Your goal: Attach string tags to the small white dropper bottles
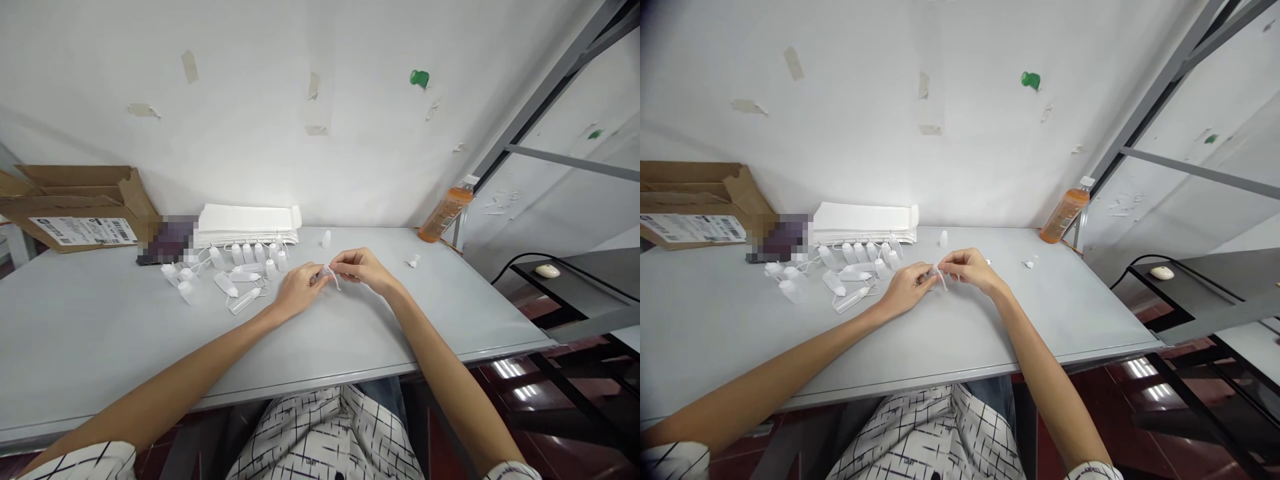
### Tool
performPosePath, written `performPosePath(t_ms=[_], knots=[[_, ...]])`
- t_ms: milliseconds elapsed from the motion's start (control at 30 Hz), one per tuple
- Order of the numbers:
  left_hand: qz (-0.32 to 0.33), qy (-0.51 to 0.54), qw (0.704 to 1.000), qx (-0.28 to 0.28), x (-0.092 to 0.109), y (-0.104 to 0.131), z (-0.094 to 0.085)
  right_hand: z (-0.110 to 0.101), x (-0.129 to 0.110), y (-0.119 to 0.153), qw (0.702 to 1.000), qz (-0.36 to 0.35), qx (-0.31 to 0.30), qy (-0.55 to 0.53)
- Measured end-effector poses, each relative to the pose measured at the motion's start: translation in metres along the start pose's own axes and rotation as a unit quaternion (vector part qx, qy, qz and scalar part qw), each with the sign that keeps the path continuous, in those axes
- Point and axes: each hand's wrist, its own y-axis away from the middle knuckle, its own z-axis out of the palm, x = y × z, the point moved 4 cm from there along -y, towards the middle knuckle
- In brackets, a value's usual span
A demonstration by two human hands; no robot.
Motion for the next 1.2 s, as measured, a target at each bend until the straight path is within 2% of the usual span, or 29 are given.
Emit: performPosePath(t_ms=[133, 400, 600, 833, 1033, 1200], knots=[[0.02, 0.018, 0.999, 0.018, 0.001, 0.001, 0.0, -0.002, 0.0, 0.0, 1.0, -0.004, 0.012, -0.011], [0.005, 0.033, 0.999, 0.022, -0.003, 0.001, 0.001, -0.002, 0.006, -0.001, 1.0, 0.011, -0.006, -0.013], [0.002, 0.039, 0.998, 0.041, -0.004, 0.001, 0.001, -0.001, 0.005, -0.001, 1.0, 0.019, 0.015, -0.019], [-0.003, 0.034, 0.999, 0.039, -0.004, 0.001, 0.001, 0.002, -0.005, 0.005, 1.0, -0.005, -0.022, -0.014], [0.002, -0.002, 0.999, 0.038, -0.002, 0.004, 0.0, 0.002, -0.004, 0.005, 0.999, -0.013, -0.031, 0.029], [0.009, -0.035, 0.999, 0.031, -0.001, 0.006, 0.001, 0.003, 0.003, 0.001, 0.999, -0.019, -0.031, 0.017]])
